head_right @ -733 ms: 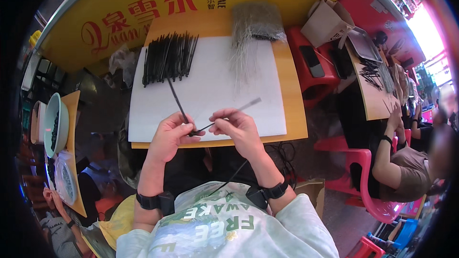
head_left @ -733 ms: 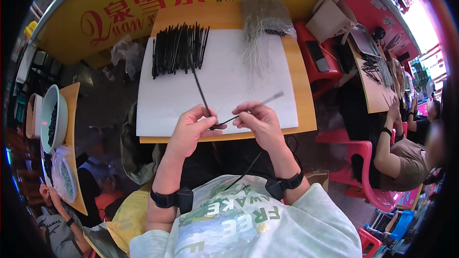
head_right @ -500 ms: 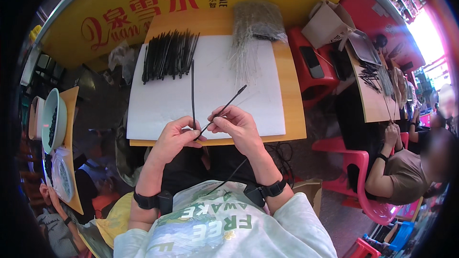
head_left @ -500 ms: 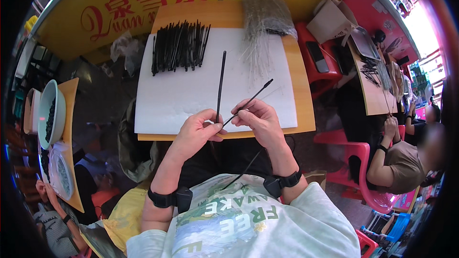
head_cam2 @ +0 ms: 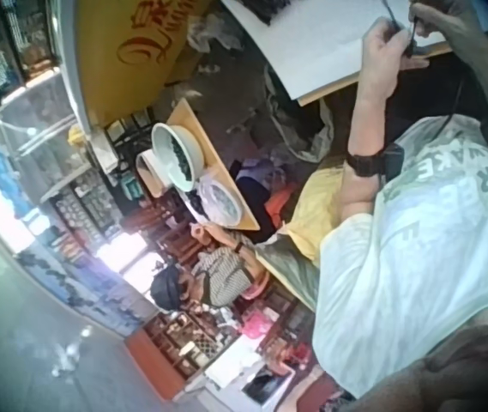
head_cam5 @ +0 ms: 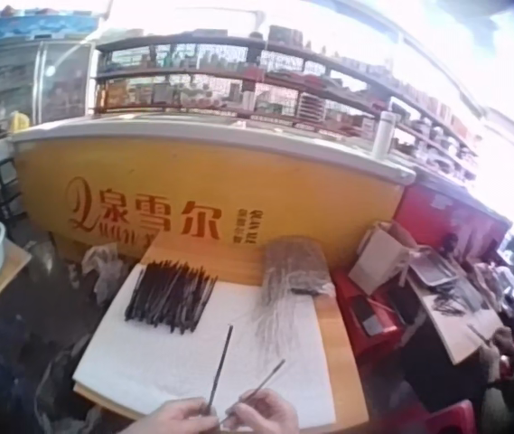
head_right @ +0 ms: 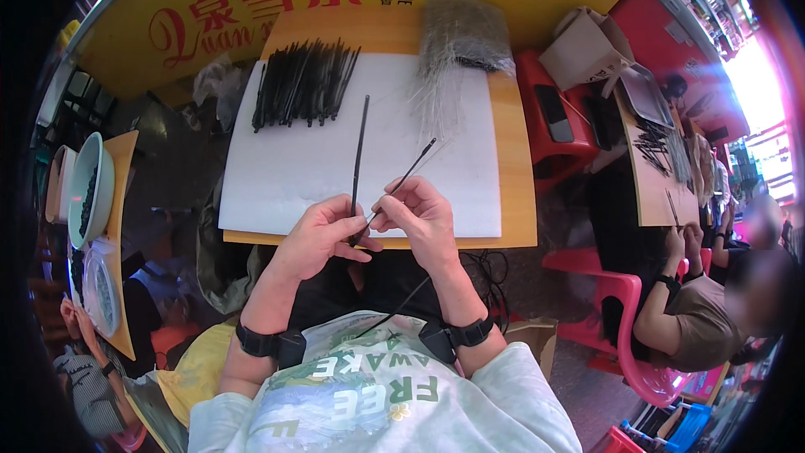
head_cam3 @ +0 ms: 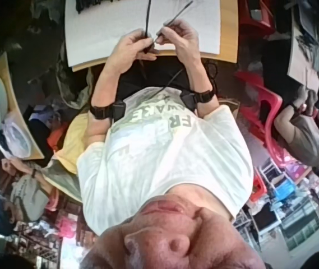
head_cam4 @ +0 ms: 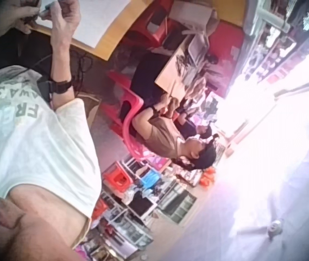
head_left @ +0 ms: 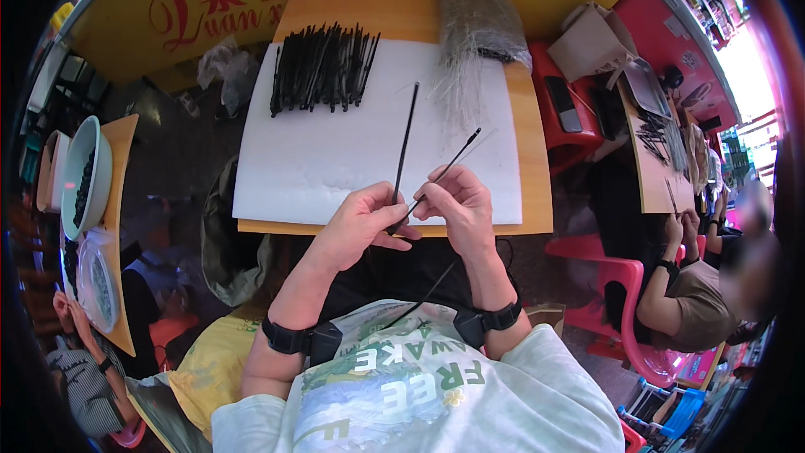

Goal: The recorder is assembling small plastic and wire components, possibly for pens or electronics, at a workstation.

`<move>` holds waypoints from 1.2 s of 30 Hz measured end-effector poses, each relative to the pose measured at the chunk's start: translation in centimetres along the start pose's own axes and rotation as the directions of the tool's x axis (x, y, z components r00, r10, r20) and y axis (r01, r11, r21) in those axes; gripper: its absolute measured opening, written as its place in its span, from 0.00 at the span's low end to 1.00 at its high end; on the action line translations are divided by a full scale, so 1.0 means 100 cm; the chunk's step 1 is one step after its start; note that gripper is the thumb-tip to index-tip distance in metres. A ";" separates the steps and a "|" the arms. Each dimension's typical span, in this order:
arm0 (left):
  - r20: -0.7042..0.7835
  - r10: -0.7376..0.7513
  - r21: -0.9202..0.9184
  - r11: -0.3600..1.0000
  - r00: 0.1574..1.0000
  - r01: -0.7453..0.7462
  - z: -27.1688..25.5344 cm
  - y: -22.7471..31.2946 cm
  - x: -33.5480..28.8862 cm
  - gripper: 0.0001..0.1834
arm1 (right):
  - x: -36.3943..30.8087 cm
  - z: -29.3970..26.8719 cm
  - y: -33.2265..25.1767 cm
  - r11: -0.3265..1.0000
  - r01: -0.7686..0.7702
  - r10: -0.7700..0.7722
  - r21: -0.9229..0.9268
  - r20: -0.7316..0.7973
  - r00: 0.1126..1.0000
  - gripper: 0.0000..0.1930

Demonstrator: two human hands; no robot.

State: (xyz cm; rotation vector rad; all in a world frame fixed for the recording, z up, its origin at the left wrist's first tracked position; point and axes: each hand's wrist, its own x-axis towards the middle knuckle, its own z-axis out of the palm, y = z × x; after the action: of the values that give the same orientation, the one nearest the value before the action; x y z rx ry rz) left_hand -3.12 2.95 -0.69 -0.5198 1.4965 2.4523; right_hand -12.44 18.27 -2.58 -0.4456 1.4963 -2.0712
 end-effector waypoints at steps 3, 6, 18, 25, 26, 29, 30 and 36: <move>0.008 -0.010 0.008 1.000 1.000 0.010 0.000 -0.006 0.002 0.06 | -0.002 -0.001 -0.003 0.995 -0.056 0.056 0.076 0.004 0.998 0.03; -0.017 0.001 0.120 0.993 1.000 0.001 0.001 -0.006 0.004 0.06 | -0.002 -0.004 0.001 0.996 -0.045 0.043 0.083 0.017 0.999 0.03; -0.062 -0.065 0.320 0.944 0.996 0.082 0.020 -0.004 0.001 0.10 | -0.006 -0.005 0.016 0.990 0.051 -0.061 -0.129 -0.076 0.995 0.04; -0.018 -0.041 0.380 0.924 0.999 0.045 0.004 -0.013 0.000 0.14 | 0.002 0.006 0.019 0.997 -0.069 0.071 0.030 -0.054 0.996 0.12; 0.007 -0.088 0.389 0.918 0.996 0.078 0.001 -0.013 -0.002 0.15 | 0.004 0.008 0.020 0.995 -0.096 0.097 0.026 -0.024 0.995 0.14; -0.026 -0.138 0.437 0.889 0.990 0.135 -0.009 -0.004 -0.011 0.16 | 0.017 0.019 0.021 0.991 -0.105 0.112 -0.087 0.081 0.990 0.14; -0.029 -0.134 0.440 0.888 0.991 0.133 -0.017 -0.004 -0.012 0.16 | 0.023 0.025 0.021 0.981 -0.134 0.153 -0.141 0.138 0.979 0.15; -0.397 0.129 0.560 0.819 0.909 0.128 -0.087 -0.003 -0.026 0.11 | 0.101 0.047 0.035 0.912 -0.040 0.157 -0.407 0.258 0.953 0.17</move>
State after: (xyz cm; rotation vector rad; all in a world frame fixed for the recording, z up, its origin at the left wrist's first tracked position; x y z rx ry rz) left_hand 0.99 -4.64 -3.52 -0.9430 2.2831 1.7841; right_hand -17.02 7.78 -4.84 -0.7716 1.7189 -1.5387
